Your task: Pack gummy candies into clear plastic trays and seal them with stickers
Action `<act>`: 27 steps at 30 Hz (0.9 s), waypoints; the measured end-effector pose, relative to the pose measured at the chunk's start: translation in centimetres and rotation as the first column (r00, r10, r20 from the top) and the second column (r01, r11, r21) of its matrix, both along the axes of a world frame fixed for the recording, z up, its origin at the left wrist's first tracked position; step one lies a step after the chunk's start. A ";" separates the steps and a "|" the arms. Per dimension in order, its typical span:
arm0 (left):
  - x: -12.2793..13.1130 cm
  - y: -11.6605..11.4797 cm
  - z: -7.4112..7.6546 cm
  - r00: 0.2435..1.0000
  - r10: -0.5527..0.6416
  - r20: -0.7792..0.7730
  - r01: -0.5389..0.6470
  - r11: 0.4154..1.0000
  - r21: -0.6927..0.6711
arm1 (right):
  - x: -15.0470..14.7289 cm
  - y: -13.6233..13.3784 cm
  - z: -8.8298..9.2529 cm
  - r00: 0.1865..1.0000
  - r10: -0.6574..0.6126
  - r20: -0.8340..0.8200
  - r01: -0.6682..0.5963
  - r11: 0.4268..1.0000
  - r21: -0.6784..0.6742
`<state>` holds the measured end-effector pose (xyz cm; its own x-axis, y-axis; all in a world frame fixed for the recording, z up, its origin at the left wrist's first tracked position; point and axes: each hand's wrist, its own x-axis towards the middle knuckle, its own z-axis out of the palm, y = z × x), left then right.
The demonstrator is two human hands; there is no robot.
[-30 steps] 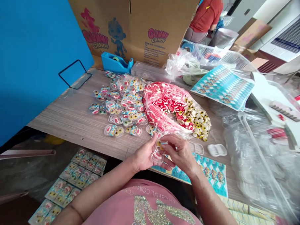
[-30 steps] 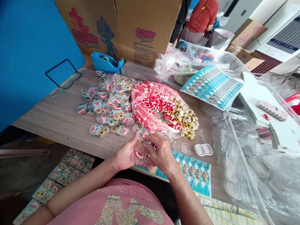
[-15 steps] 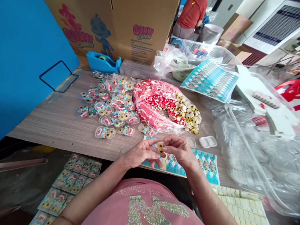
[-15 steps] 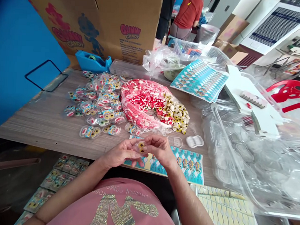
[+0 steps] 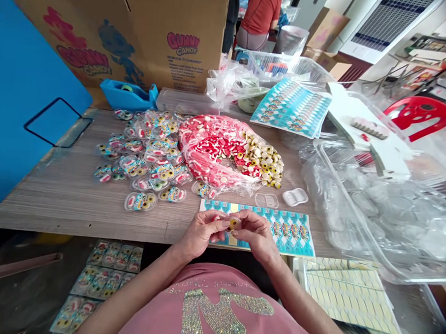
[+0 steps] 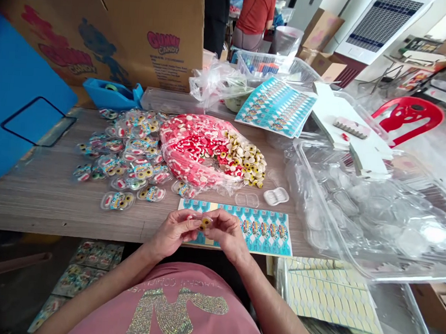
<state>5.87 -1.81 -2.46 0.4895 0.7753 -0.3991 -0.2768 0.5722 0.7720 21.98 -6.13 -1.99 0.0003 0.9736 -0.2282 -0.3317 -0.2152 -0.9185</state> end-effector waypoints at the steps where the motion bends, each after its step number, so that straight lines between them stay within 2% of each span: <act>1: 0.0 -0.1 0.0 1.000 0.004 -0.014 -0.004 1.000 0.015 | 0.0 -0.3 0.1 1.000 0.015 0.014 -0.016 1.000 0.019; 3: 0.1 -0.3 0.0 0.999 -0.005 -0.047 0.008 0.998 0.064 | 0.2 -0.8 0.3 1.000 0.025 0.017 -0.026 0.999 0.038; 6: 0.2 -0.6 0.1 0.994 -0.062 -0.095 0.074 0.990 0.123 | 0.6 -1.2 0.2 0.999 -0.027 -0.031 0.027 1.000 -0.001; 9: 0.4 -0.9 0.0 0.987 -0.109 -0.114 0.123 0.984 0.126 | 1.1 -1.1 -0.3 0.995 -0.082 -0.064 0.078 0.995 -0.064; 12: 0.4 -1.1 -0.4 0.986 -0.121 -0.114 0.135 0.982 0.132 | 1.2 -0.7 -0.5 0.995 -0.079 -0.057 0.074 0.994 -0.086; 15: 0.0 -1.2 -0.8 0.992 -0.071 -0.100 0.083 0.990 0.114 | 0.9 0.0 -0.3 0.999 -0.045 -0.016 0.043 0.996 -0.084; 19: -0.6 -0.7 -0.9 0.997 0.049 -0.063 -0.049 0.999 0.008 | -0.4 1.1 0.1 1.000 0.009 0.005 -0.009 0.997 -0.081; 23: -1.3 0.1 -0.8 0.987 0.160 0.007 -0.159 0.983 -0.096 | -1.5 1.7 -0.1 0.999 0.045 0.005 -0.045 0.998 0.031; 27: -1.7 0.5 -0.8 0.980 0.175 0.090 -0.160 0.974 -0.158 | -1.7 1.9 -0.8 0.994 0.080 0.070 -0.084 0.995 0.055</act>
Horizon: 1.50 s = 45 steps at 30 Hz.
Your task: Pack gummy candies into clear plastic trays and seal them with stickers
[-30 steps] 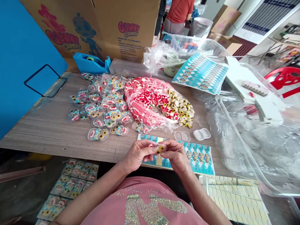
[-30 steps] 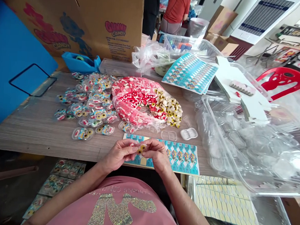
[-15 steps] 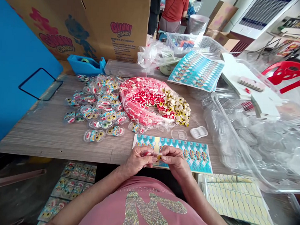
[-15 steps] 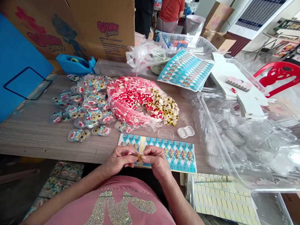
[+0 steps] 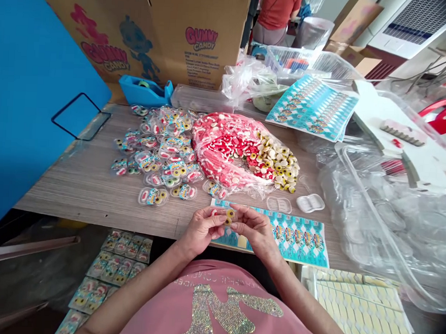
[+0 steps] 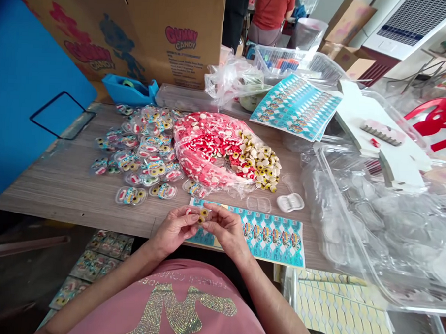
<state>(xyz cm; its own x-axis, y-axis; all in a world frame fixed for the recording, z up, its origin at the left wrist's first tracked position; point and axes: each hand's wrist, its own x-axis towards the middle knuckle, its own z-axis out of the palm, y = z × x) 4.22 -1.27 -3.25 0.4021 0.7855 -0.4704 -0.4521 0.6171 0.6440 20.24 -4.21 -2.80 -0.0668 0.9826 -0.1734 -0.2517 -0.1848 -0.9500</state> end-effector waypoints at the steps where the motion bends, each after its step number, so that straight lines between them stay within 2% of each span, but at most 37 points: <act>1: -0.1 0.0 0.0 1.000 0.000 0.023 0.000 1.000 -0.010 | 0.0 0.1 -0.2 1.000 -0.001 0.015 0.001 1.000 -0.001; 5: -0.2 0.2 0.0 0.996 0.012 0.090 -0.009 1.000 -0.030 | 0.2 0.3 -0.6 0.998 -0.029 0.053 0.028 0.999 0.028; 10: -0.4 0.3 0.1 0.997 0.008 0.077 -0.007 1.000 -0.009 | -0.1 0.4 -0.7 0.998 -0.047 0.051 0.046 0.999 0.029; 16: -0.3 0.2 0.0 1.000 -0.007 -0.012 0.007 1.000 0.003 | -0.5 -0.1 -1.1 0.991 -0.069 0.111 0.059 0.994 0.087; 19: -0.5 0.1 -0.1 0.995 -0.013 -0.099 0.017 0.999 0.038 | 0.6 0.2 -1.1 0.986 0.013 0.166 -0.028 0.996 0.088; 21: -0.6 -0.1 -0.1 0.988 -0.019 -0.156 0.031 0.997 0.077 | 1.9 0.7 -1.2 0.973 0.017 0.232 -0.035 0.996 0.076; 23: -0.8 -0.3 -0.1 0.976 -0.031 -0.214 0.058 0.990 0.125 | 3.1 1.3 -1.4 0.918 -0.048 0.393 0.004 0.994 0.110; 26: -0.8 -0.6 0.1 0.943 -0.064 -0.326 0.154 0.953 0.259 | 3.9 2.1 -1.8 0.704 -0.124 0.699 -0.042 0.976 0.216; 29: -0.7 -0.7 0.4 0.890 -0.049 -0.453 0.273 0.852 0.446 | 3.2 2.3 -2.1 0.465 -0.158 0.871 -0.151 0.955 0.254; 32: -0.6 -0.4 0.2 0.872 -0.012 -0.489 0.319 0.772 0.550 | 2.4 2.2 -2.3 0.325 -0.190 0.926 -0.169 0.952 0.254; 34: -0.6 -0.1 -0.1 0.880 -0.033 -0.474 0.329 0.763 0.557 | 2.2 2.1 -2.4 0.290 -0.189 0.938 -0.150 0.959 0.239; 37: -0.6 0.2 -0.7 0.876 -0.059 -0.478 0.341 0.778 0.528 | 2.3 2.0 -2.8 0.310 -0.222 0.925 -0.132 0.953 0.272; 41: -0.7 0.4 -1.0 0.875 -0.053 -0.482 0.321 0.807 0.496 | 2.5 1.7 -3.8 0.353 -0.344 0.870 -0.176 0.889 0.423; 45: -0.8 0.4 -1.2 0.875 -0.046 -0.482 0.314 0.812 0.493 | 2.7 1.6 -4.3 0.306 -0.427 0.851 -0.260 0.823 0.506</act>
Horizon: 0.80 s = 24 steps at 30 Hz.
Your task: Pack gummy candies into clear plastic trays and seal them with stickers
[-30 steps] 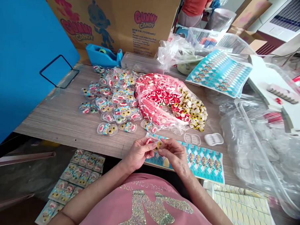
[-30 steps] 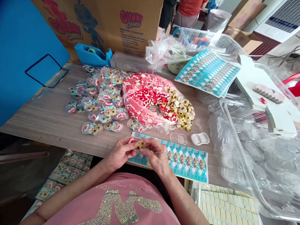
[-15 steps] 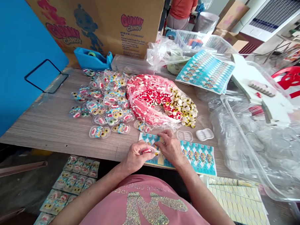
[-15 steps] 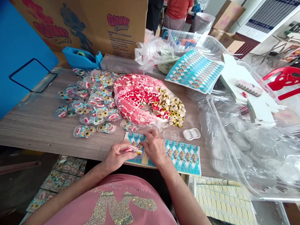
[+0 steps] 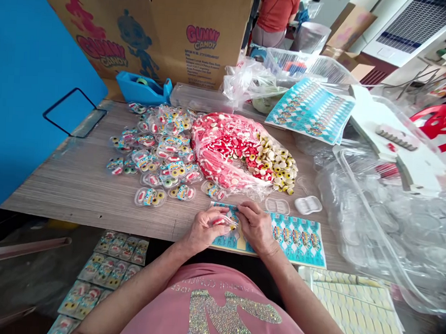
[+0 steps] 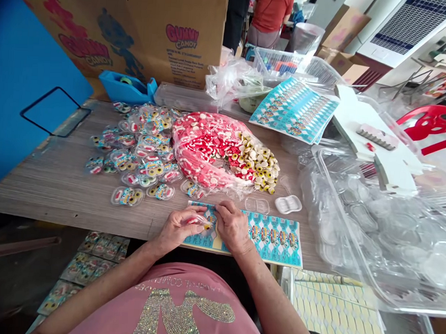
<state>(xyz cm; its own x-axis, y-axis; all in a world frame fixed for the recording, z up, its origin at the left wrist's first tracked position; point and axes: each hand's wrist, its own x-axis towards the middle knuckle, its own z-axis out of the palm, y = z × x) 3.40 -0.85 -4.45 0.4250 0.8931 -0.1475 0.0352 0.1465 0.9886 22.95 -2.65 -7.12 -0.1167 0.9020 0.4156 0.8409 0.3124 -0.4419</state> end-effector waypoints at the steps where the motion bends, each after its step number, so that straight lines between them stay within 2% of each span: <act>1: 0.0 0.0 -0.1 1.000 0.002 -0.004 -0.002 1.000 0.003 | 0.1 0.0 0.0 0.999 0.020 0.037 -0.021 0.999 0.029; 6: 0.1 0.1 -0.4 1.000 0.017 -0.007 -0.017 1.000 -0.007 | 0.3 -0.5 0.1 0.965 0.122 0.231 -0.155 0.979 0.132; 8: 0.0 0.1 -0.4 1.000 0.019 -0.010 -0.019 1.000 -0.006 | 0.4 -0.8 0.1 0.969 0.146 0.198 -0.176 0.974 0.145; 11: 0.0 0.0 -0.3 1.000 0.011 -0.008 -0.011 1.000 0.005 | 0.4 -0.9 0.1 0.984 0.177 0.019 -0.178 0.978 0.113; 13: -0.1 0.1 -0.3 1.000 0.003 -0.004 -0.003 1.000 0.012 | 0.3 -0.6 0.2 0.987 0.122 -0.109 -0.118 0.992 0.046; 16: 0.0 0.0 -0.4 1.000 0.005 0.001 -0.005 1.000 0.013 | 0.2 0.1 0.4 0.972 -0.090 -0.216 0.080 0.995 -0.057; 19: 0.0 0.0 -0.5 1.000 0.009 0.011 -0.009 1.000 0.020 | 0.0 0.4 0.4 0.978 -0.167 -0.125 0.156 0.983 -0.096; 24: 0.0 -0.1 -0.8 1.000 -0.013 -0.007 0.014 0.997 0.075 | -0.8 0.4 0.2 0.993 -0.093 0.075 0.098 0.993 -0.062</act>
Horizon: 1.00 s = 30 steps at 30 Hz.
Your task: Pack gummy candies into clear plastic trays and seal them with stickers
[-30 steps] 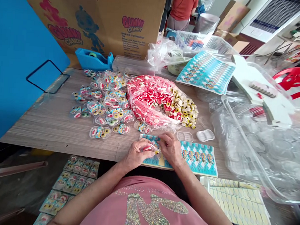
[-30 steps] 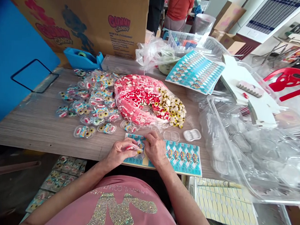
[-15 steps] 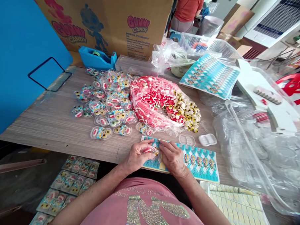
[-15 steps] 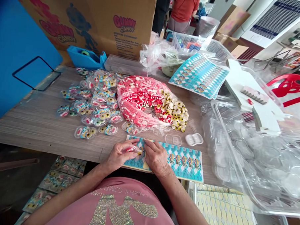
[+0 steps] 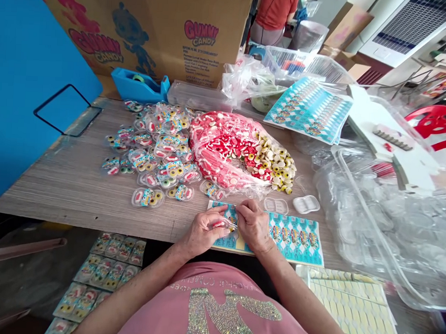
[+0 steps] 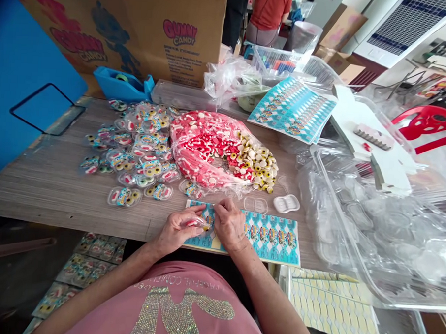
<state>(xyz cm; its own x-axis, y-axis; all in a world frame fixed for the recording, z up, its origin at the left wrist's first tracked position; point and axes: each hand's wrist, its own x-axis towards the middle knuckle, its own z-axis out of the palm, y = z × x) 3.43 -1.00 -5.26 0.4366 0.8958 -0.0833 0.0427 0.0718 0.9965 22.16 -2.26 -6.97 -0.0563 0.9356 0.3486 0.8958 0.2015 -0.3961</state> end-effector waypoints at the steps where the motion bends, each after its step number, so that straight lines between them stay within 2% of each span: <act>1: 0.0 0.0 -0.1 1.000 -0.003 -0.002 0.003 1.000 0.006 | -0.2 0.1 0.0 1.000 0.002 0.024 -0.002 1.000 -0.008; 4: 0.0 0.0 -0.2 1.000 -0.006 -0.006 0.006 1.000 0.007 | -0.2 0.1 0.4 1.000 0.012 0.018 -0.010 0.997 -0.071; 6: -0.1 0.1 -0.2 1.000 -0.014 -0.005 0.015 1.000 0.011 | 0.1 -0.3 0.9 0.990 0.086 -0.111 -0.098 0.989 -0.108; 9: -0.2 0.2 0.0 0.998 -0.057 -0.002 0.057 0.998 0.023 | 1.0 -1.3 1.7 0.890 0.172 -0.423 -0.238 0.965 -0.108; 11: -0.3 0.2 0.4 0.993 -0.116 -0.006 0.117 0.992 0.047 | 1.4 -1.9 2.1 0.802 0.138 -0.582 -0.235 0.967 -0.095; 14: -0.2 0.1 0.9 0.971 -0.227 -0.067 0.235 0.961 0.149 | 1.2 -2.2 2.3 0.729 0.094 -0.677 -0.206 0.975 -0.085; 17: 0.0 -0.1 1.0 0.959 -0.254 -0.122 0.276 0.937 0.216 | 0.9 -2.1 1.9 0.716 0.114 -0.688 -0.229 0.970 -0.077; 21: 0.0 0.0 0.8 0.973 -0.216 -0.079 0.227 0.960 0.165 | 1.7 -2.5 1.5 0.724 0.094 -0.684 -0.219 0.971 -0.098; 26: -0.1 0.1 0.6 0.975 -0.219 -0.046 0.223 0.966 0.130 | 1.8 -3.6 1.5 0.881 0.151 -0.449 -0.231 0.965 -0.128; 28: -0.2 0.2 0.7 0.977 -0.214 -0.015 0.214 0.973 0.091 | 1.2 -3.6 1.6 0.912 0.146 -0.384 -0.205 0.972 -0.117; 30: -0.3 0.2 0.8 0.986 -0.159 0.053 0.160 0.987 -0.014 | 0.6 -3.4 1.6 0.918 0.128 -0.376 -0.178 0.979 -0.103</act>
